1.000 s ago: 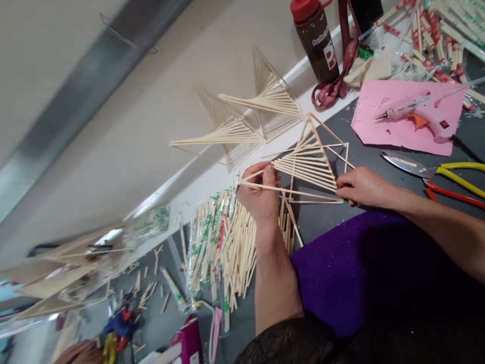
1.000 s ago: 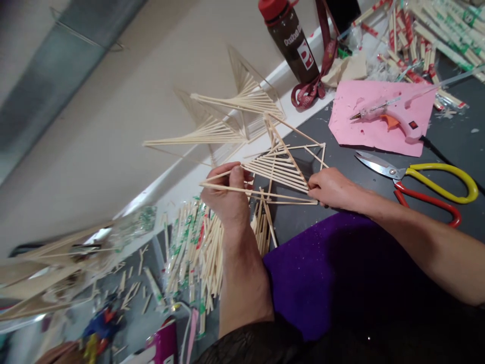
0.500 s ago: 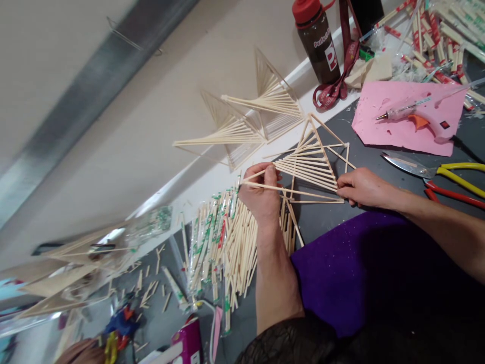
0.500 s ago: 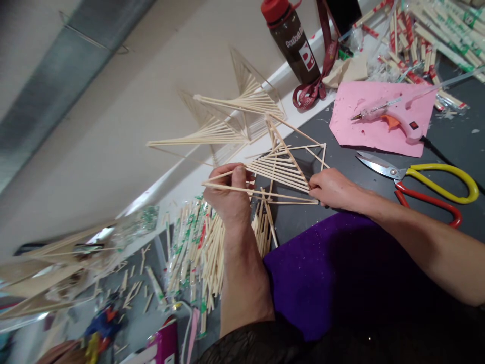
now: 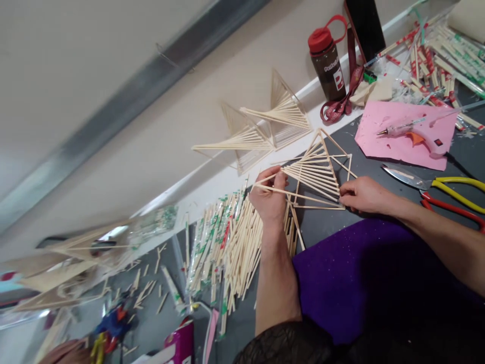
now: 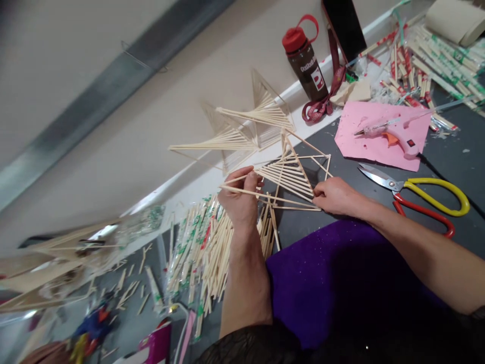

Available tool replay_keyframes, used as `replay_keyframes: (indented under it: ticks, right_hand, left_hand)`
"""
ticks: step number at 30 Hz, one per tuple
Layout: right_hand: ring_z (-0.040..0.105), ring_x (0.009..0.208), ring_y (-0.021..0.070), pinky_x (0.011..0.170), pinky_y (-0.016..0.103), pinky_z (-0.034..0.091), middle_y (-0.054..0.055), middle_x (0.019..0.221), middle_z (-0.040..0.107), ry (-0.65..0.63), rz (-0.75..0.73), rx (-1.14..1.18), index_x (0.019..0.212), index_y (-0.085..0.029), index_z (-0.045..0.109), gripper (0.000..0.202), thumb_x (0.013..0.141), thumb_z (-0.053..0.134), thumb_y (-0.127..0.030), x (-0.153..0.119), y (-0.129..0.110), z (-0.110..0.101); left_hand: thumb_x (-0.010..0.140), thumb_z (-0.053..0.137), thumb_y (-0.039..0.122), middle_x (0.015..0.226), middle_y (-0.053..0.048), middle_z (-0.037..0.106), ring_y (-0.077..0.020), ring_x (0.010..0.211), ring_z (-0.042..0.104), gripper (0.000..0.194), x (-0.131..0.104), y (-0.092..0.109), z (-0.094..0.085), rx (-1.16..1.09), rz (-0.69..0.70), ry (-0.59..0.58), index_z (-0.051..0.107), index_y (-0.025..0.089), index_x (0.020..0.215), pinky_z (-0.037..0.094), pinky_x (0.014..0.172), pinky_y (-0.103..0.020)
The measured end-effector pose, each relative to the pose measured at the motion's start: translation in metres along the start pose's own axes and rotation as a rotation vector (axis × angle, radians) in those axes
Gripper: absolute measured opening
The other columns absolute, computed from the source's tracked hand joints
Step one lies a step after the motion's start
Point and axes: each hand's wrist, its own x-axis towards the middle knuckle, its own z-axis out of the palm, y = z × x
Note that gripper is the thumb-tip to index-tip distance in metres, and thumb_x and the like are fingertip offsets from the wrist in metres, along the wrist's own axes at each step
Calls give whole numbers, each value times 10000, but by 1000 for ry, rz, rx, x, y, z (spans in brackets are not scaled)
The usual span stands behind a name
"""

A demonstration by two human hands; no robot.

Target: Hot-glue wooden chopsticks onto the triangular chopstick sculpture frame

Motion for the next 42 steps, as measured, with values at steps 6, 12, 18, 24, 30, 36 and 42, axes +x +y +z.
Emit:
replay_keyframes:
  ticks: [6,12,18,24,30,36,42]
  right_hand:
    - [536,476,77,539,194,361,-15,562,631,23,-17,-45,808,-139,709,182,834,529,-146,-2,0,0]
    - [541,475,80,540,197,362,-10,564,631,22,-12,-64,839,-135,716,194,846,523,-153,-2,-1,-1]
    - [549,474,89,528,202,374,-2,575,639,21,-4,-63,843,-145,719,202,847,518,-159,-2,0,-1]
    - [558,489,94,541,206,386,1,595,652,38,-15,-45,882,-144,734,216,840,522,-157,-1,3,0]
    - [562,514,102,548,212,376,-1,572,627,69,-49,-96,808,-145,728,235,808,493,-130,-3,6,-7]
    - [560,539,104,563,219,371,6,573,628,170,-82,-146,758,-155,722,214,797,512,-153,-6,4,-13]
    - [544,526,107,554,227,360,2,544,608,236,-73,-106,777,-157,730,211,836,550,-251,-12,1,-14]
  left_hand:
    - [729,704,356,702,7,682,-135,600,654,339,4,-4,-4,25,-21,-54,690,175,1016,526,589,-254]
    - [745,679,344,698,7,685,-135,607,662,282,1,1,0,7,-24,-51,682,170,966,540,580,-251]
    - [717,695,343,712,0,688,-129,590,656,310,0,4,2,-56,-80,-43,678,164,970,549,587,-259]
    - [640,753,326,859,-34,707,-162,762,683,579,4,6,-18,-21,-105,-170,615,173,1180,560,696,-298]
    - [644,750,280,904,-28,685,-133,751,658,490,-25,34,-66,225,-64,-56,631,196,1112,489,516,-185]
    - [735,669,316,801,-30,681,-106,535,626,300,-68,39,-40,68,-315,-182,654,153,986,455,388,-182]
    - [724,691,293,902,-75,700,-117,564,658,318,-63,16,2,-154,-470,-239,624,144,997,474,383,-185]
